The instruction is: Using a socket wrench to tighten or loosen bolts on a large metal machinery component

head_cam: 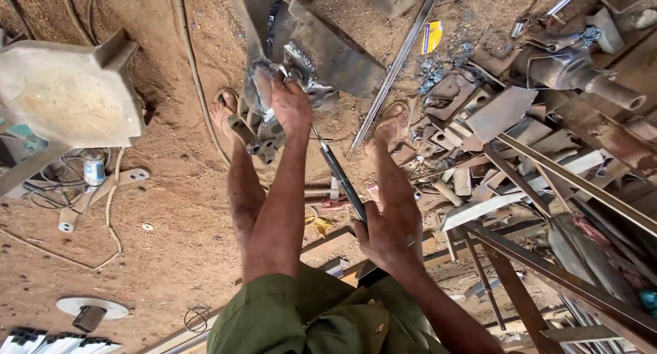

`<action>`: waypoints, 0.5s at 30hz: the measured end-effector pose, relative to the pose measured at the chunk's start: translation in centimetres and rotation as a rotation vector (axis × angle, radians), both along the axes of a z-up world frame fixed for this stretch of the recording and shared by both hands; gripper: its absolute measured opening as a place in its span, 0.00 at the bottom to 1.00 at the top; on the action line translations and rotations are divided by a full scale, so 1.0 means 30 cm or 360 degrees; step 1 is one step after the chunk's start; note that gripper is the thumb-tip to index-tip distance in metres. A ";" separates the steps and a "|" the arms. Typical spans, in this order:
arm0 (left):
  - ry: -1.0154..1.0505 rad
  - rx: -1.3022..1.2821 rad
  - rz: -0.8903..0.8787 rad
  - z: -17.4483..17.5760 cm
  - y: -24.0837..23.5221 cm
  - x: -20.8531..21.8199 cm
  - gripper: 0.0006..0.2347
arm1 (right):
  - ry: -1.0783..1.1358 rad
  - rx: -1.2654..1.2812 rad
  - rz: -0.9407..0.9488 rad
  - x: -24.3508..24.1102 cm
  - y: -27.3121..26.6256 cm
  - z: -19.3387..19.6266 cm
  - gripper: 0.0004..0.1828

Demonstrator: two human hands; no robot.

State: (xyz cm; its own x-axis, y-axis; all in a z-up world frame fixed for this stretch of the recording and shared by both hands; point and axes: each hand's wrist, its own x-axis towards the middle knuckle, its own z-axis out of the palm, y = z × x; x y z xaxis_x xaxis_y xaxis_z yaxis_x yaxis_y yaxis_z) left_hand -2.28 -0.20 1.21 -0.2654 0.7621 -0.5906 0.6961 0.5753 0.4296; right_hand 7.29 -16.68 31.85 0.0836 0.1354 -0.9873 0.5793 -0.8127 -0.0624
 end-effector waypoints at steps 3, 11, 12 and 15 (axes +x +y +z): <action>0.0017 0.0035 0.0012 0.075 0.017 0.023 0.16 | 0.0033 0.0015 0.0028 -0.001 -0.018 0.023 0.18; -0.0043 0.0118 -0.0026 -0.017 0.009 0.012 0.15 | -0.0126 0.0274 0.0091 -0.011 -0.143 -0.102 0.19; -0.0019 0.0134 -0.0072 -0.015 0.002 -0.006 0.14 | -0.0134 0.0289 0.0074 -0.013 -0.136 -0.072 0.18; 0.0052 0.0076 -0.0102 -0.001 0.000 0.012 0.14 | -0.0128 0.0340 -0.0013 -0.010 -0.108 -0.035 0.18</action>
State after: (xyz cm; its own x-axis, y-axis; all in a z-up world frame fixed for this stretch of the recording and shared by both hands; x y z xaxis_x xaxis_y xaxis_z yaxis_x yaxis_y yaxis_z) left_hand -1.93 -0.21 1.17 -0.2338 0.8053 -0.5448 0.7449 0.5085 0.4319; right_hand 7.00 -19.94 30.80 0.1628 0.3394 -0.9264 0.5828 -0.7907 -0.1873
